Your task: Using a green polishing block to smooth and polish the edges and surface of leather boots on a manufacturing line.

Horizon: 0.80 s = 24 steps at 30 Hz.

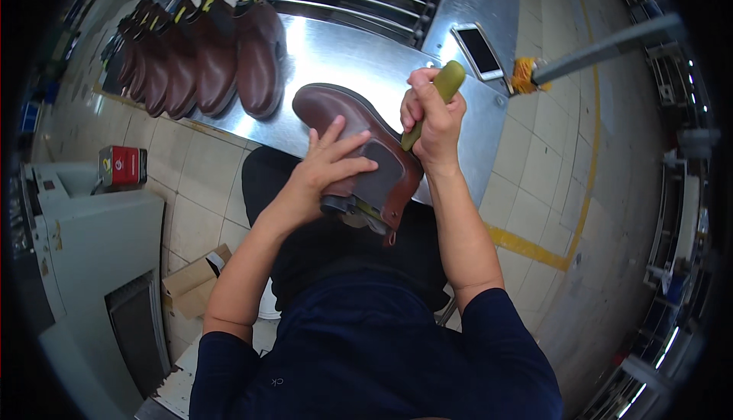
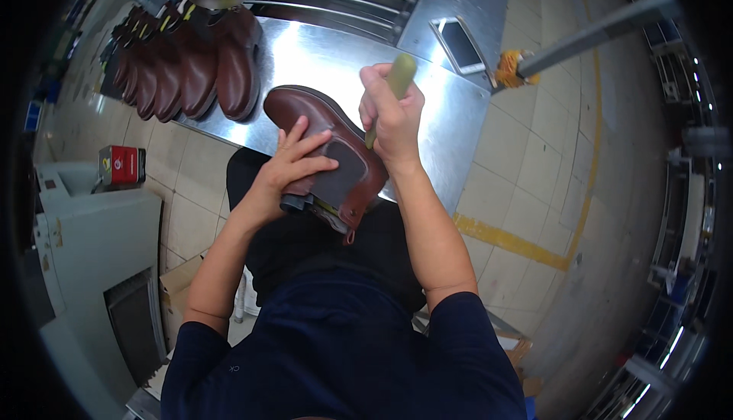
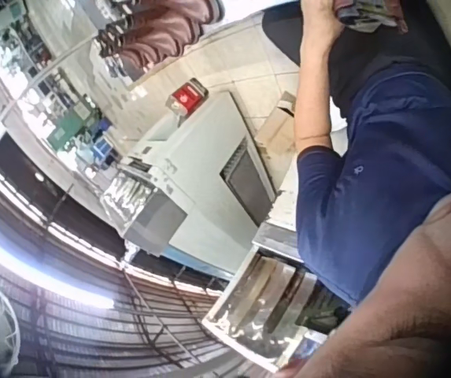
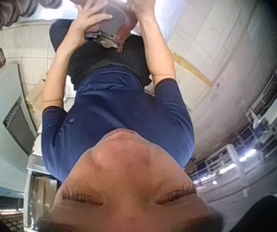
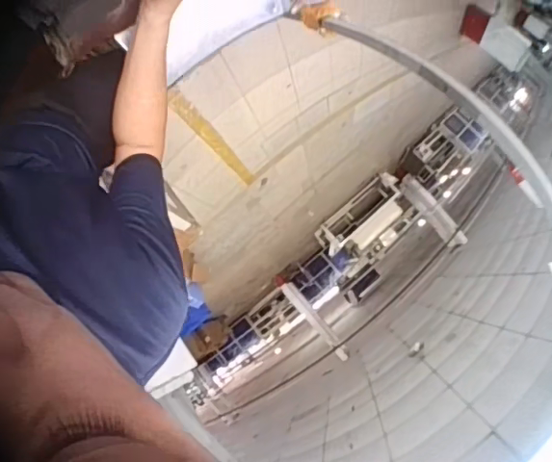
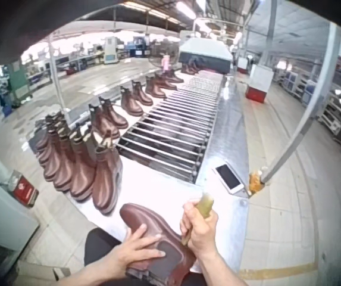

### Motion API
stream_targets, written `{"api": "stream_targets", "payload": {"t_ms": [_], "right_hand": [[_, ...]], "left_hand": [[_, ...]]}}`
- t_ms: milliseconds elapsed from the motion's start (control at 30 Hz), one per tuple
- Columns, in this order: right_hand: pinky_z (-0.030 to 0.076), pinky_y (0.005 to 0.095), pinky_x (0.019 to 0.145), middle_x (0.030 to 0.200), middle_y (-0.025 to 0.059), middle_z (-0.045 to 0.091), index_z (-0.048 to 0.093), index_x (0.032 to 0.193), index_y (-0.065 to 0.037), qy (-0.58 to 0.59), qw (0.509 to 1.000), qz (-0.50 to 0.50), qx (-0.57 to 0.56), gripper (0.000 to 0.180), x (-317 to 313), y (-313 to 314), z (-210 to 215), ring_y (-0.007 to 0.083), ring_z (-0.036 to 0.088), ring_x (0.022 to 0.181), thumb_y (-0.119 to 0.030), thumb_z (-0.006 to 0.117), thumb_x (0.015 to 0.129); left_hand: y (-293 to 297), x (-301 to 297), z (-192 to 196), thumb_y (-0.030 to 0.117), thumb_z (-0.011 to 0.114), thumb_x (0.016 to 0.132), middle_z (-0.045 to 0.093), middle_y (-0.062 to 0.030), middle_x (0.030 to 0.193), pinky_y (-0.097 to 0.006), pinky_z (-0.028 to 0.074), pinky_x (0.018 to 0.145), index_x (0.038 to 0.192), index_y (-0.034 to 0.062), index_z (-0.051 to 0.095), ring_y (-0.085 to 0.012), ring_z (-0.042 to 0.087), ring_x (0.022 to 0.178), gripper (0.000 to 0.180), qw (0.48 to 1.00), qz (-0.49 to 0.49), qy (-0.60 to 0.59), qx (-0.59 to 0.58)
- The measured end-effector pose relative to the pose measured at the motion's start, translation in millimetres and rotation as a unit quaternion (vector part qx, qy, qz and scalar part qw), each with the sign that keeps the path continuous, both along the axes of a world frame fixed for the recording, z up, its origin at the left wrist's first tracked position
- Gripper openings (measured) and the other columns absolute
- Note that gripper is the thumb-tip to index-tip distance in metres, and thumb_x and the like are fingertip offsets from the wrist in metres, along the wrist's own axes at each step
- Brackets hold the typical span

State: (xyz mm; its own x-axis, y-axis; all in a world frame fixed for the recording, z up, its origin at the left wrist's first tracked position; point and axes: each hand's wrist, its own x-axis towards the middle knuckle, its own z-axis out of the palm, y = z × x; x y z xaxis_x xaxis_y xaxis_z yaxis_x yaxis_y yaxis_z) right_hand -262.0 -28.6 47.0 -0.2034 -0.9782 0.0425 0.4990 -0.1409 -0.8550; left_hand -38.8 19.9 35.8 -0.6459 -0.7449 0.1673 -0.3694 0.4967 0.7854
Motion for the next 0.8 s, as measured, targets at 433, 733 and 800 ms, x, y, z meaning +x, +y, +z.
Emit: {"api": "stream_targets", "payload": {"t_ms": [433, 733, 800], "right_hand": [[0.033, 0.0246, 0.039, 0.056, -0.0016, 0.045, 0.061, 0.091, -0.006, 0.038, 0.985, 0.165, -0.006, 0.022, 75, -110, 0, 0.0097, 0.045, 0.042, -0.023, 0.074, 0.094], [0.033, 0.0249, 0.039, 0.057, -0.002, 0.048, 0.06, 0.09, -0.006, 0.151, 0.986, 0.058, -0.033, 0.027, 75, -117, -37, 0.0087, 0.044, 0.042, -0.028, 0.075, 0.094], [0.031, 0.0247, 0.038, 0.056, -0.0023, 0.049, 0.06, 0.089, -0.005, 0.203, 0.978, -0.022, -0.03, 0.027, 50, -124, -57, 0.0077, 0.042, 0.04, -0.027, 0.075, 0.095]], "left_hand": [[-9, 7, -2, -0.002, 0.081, 0.071, 0.043, -0.0023, 0.161, -0.072, 0.004, 0.121, 0.128, 0.0218, 0.069, -0.0378, 0.014, 0.158, 0.064, 0.999, -0.038, -0.008, 0.017], [-26, 6, -7, -0.001, 0.081, 0.069, 0.044, -0.005, 0.16, -0.066, 0.011, 0.123, 0.138, 0.0186, 0.061, -0.0372, 0.02, 0.156, 0.075, 0.998, -0.048, 0.029, 0.03], [-36, -6, -22, 0.011, 0.083, 0.074, 0.046, -0.0101, 0.159, -0.054, 0.02, 0.126, 0.146, 0.0128, 0.055, -0.038, 0.028, 0.154, 0.077, 0.992, 0.009, 0.117, 0.041]]}}
